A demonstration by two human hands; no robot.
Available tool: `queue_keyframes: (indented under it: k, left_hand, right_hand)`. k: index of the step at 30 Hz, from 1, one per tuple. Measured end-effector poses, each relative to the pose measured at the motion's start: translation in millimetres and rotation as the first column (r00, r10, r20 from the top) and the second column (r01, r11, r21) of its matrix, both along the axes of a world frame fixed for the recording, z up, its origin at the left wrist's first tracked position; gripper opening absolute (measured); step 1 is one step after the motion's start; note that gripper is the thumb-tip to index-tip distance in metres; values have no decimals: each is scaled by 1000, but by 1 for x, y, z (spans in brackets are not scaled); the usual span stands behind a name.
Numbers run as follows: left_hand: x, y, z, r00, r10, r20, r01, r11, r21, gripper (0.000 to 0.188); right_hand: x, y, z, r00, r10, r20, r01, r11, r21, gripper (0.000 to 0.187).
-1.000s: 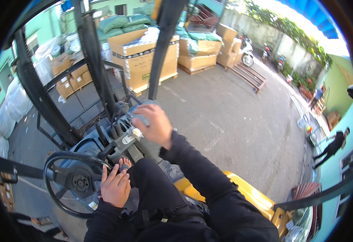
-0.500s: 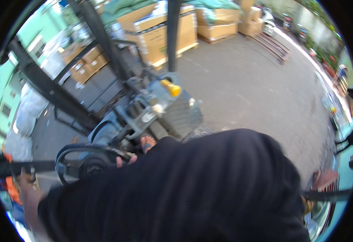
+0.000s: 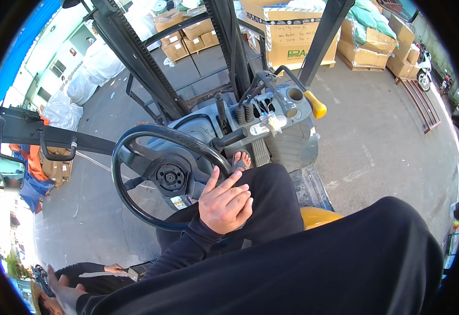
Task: The person operates a forklift in a warehouse, maneuvering the vehicle to pick up and move a pallet of cardboard boxes. The operator uses the steering wheel and hydraulic levers to lift the load and drive it to a new location.
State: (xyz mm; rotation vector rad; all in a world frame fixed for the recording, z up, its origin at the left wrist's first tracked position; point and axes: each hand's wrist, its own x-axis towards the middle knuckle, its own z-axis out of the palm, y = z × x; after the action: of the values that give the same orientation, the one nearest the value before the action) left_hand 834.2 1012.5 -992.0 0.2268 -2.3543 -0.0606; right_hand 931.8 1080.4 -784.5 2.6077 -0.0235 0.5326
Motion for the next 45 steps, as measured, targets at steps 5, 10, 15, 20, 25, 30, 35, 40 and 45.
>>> queue_keyframes:
  k: [5, 10, 15, 20, 25, 30, 35, 40, 45]
  left_hand:
    - [2, -1, -4, 999, 8, 35, -8, 1000, 8, 6]
    - [3, -10, -15, 999, -7, 37, 10, 995, -95, 7]
    - [10, -18, -14, 987, -13, 160, 48, 976, -213, 12]
    - [5, 1, -8, 996, 58, 72, -66, 991, 119, 11]
    - [-12, 4, -3, 997, 55, -56, -53, 998, 36, 9]
    - [-18, 0, -2, 996, 51, -77, -49, 999, 21, 10]
    - [-17, -2, -1, 995, 75, -73, -72, 997, 32, 10]
    - [-14, -4, -4, 995, 93, -31, -92, 995, 35, 10]
    - [-22, -13, -12, 988, 24, -155, -44, 992, -122, 14]
  right_hand:
    - [-15, 3, -3, 999, -6, -33, 5, 1000, -14, 30]
    - [-19, -7, -27, 995, -78, -64, 77, 997, -22, 31]
    - [-45, -66, -60, 977, -209, 29, 208, 978, 32, 32]
    - [-248, -114, -110, 509, -735, 447, 617, 674, 406, 21]
    - [-375, -73, -179, -379, -866, 326, 805, -135, 578, 55]
    - [-364, -74, -197, -427, -839, 337, 759, -130, 638, 38]
    - [-358, -78, -203, -434, -751, 498, 751, 4, 660, 33]
    - [-359, -76, -210, -393, -726, 564, 766, 81, 638, 32]
    - [-363, -77, -214, -339, -741, 580, 737, 174, 654, 32]
